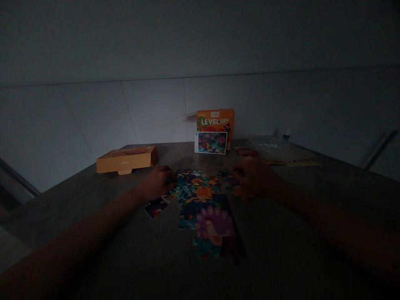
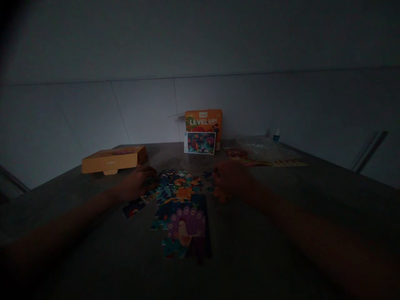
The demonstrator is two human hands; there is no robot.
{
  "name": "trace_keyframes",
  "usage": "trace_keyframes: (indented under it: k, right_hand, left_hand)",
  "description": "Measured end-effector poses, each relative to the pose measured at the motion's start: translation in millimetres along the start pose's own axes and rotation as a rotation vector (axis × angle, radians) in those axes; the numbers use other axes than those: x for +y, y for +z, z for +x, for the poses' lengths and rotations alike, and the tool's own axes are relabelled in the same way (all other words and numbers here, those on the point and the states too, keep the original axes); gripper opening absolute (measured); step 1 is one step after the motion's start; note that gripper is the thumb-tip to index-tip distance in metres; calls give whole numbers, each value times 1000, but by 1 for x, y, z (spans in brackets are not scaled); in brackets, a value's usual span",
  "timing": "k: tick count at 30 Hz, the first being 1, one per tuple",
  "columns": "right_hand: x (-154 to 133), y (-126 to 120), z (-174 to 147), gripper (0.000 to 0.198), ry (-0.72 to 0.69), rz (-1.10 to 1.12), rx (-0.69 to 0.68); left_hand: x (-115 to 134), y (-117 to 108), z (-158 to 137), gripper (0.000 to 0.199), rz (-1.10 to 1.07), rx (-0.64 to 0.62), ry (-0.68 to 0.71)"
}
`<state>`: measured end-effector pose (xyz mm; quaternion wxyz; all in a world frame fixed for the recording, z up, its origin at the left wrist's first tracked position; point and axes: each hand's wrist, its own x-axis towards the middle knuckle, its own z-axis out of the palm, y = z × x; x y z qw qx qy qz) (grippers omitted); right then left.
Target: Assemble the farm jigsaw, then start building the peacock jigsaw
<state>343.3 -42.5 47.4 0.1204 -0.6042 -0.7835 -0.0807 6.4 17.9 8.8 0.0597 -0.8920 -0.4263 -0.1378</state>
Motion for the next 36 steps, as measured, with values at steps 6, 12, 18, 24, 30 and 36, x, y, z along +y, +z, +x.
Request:
trace_keyframes:
  k: [6,12,18,24,30,36]
  right_hand:
    - [18,-9,5,26,64,-59,-62]
    - [31,-10,4,28,71,-141,-161]
    - [28,-2,8,32,19,-90,-158]
    - [17,-3,0,37,-18,42,-338]
    - [16,-6,-2,31,-98,137,-388]
    - [41,-8,16,27,-48,208,-210]
  left_hand:
    - [1,-3,0,26,4,2,-28]
    - [0,-5,-1,31,6,-13,-13]
    - [-2,-8,-2,30,-15,9,41]
    - [0,-5,-3,25,-29,5,63]
    - [5,-7,-5,22,-48,-9,67]
    - [6,-8,-8,27,-42,-16,55]
